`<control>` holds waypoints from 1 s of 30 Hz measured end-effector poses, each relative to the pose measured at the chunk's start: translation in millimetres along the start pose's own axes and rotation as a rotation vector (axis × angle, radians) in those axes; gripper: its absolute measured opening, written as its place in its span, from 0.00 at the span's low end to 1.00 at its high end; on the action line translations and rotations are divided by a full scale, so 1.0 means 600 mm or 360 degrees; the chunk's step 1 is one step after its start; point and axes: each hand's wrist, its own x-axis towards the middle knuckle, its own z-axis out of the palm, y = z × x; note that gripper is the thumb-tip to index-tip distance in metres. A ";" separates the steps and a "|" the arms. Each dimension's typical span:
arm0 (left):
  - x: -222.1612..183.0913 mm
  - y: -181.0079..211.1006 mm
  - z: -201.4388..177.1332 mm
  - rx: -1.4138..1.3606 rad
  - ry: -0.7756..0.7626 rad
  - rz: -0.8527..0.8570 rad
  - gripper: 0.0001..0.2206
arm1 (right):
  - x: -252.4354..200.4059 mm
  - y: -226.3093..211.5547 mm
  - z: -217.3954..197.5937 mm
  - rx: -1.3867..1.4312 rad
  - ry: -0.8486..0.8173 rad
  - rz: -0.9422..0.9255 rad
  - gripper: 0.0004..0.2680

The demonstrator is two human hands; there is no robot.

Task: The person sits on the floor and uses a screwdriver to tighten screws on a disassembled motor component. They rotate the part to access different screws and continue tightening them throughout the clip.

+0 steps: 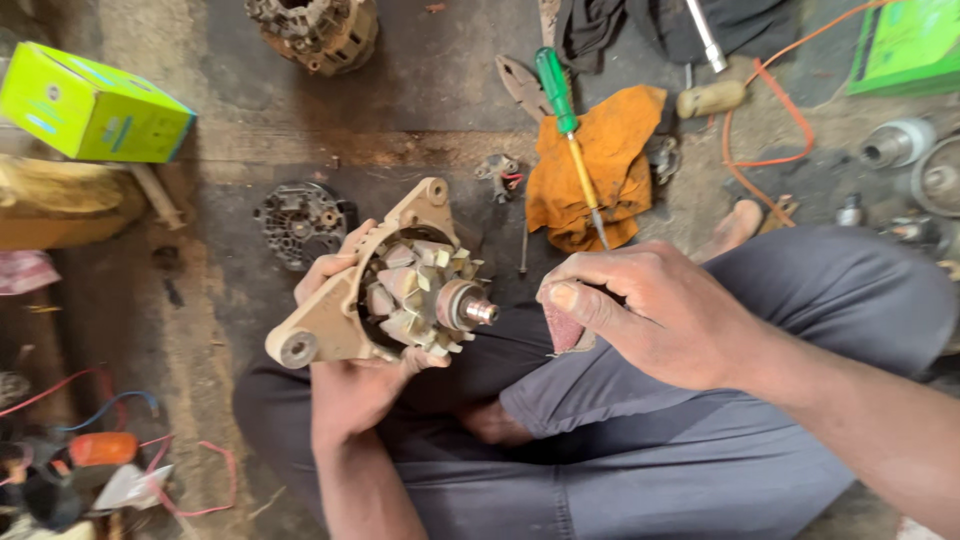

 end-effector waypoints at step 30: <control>0.002 0.008 -0.001 -0.0134 0.0026 0.0031 0.48 | 0.240 0.059 0.140 0.1115 0.0918 -0.0359 0.20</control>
